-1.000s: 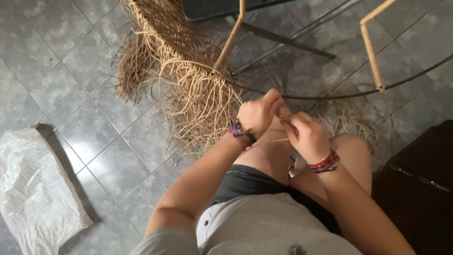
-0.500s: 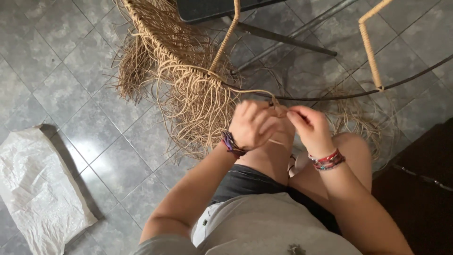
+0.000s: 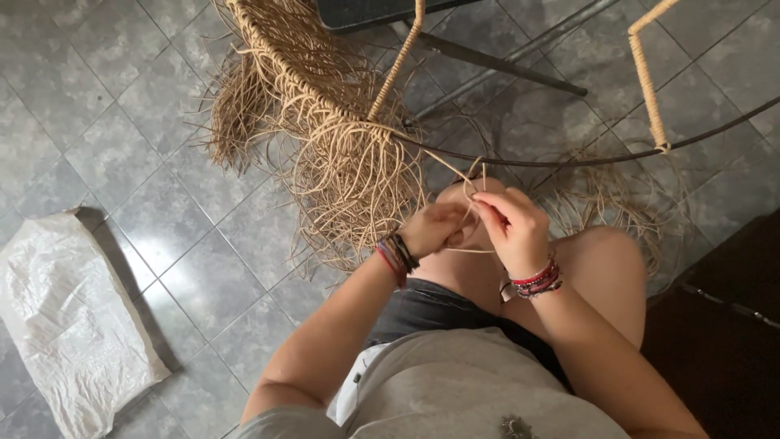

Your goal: Weaving natural fibers onto a circular frame to create a piece of furniture or decor.

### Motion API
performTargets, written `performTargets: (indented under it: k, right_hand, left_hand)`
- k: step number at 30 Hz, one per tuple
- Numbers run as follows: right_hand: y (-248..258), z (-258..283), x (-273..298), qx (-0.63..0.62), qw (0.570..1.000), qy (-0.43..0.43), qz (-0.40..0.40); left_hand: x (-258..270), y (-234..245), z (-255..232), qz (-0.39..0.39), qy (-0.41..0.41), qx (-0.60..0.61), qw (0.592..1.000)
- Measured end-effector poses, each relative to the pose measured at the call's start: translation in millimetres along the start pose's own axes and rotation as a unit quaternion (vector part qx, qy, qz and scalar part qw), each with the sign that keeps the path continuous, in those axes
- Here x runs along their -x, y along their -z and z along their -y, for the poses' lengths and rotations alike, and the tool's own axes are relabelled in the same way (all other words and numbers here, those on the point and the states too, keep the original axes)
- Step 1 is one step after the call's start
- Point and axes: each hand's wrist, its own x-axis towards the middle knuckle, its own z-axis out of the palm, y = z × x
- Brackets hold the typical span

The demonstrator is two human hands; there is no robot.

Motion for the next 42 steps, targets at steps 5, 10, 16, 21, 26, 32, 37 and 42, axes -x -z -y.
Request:
performTargets:
  k: [5,10,16,21,26,32,37,42]
  right_hand:
    - [4.6,-4.2,-7.4,-0.055,0.997,-0.037,-0.038]
    - [9.6,-7.3,-5.3,-0.075,0.994,-0.073,-0.018]
    - [7.9,-12.9,2.7,-0.111,0.984,-0.138,0.035]
    - [-0.9,-22.5,8.1,-0.123,0.979,-0.161,0.035]
    - [-11.3,-15.5,9.0,-0.129,0.975,-0.175,0.049]
    - [-9.3,6.8,-3.0,-0.134,0.974,-0.176,0.054]
    - [-15.0,-18.7,18.2,-0.141,0.969,-0.192,0.065]
    - [-17.1,-3.4,0.4,-0.141,0.974,-0.174,0.043]
  left_hand:
    - [-7.8,-11.0,-35.1,0.101,-0.372,-0.213,0.898]
    - [-21.3,3.2,7.1,0.336,-0.324,-0.234,0.853]
    - [-16.7,6.8,0.7,0.262,-0.212,-0.057,0.94]
    - [-10.9,11.2,14.4,0.291,-0.173,-0.16,0.927]
    - [2.1,34.6,19.4,0.322,-0.106,-0.311,0.888]
    - [-17.0,24.0,17.0,0.353,-0.031,-0.455,0.817]
    - [-38.5,50.8,57.0,0.256,-0.105,-0.554,0.785]
    - [-31.6,35.6,25.8,0.184,-0.245,-0.162,0.938]
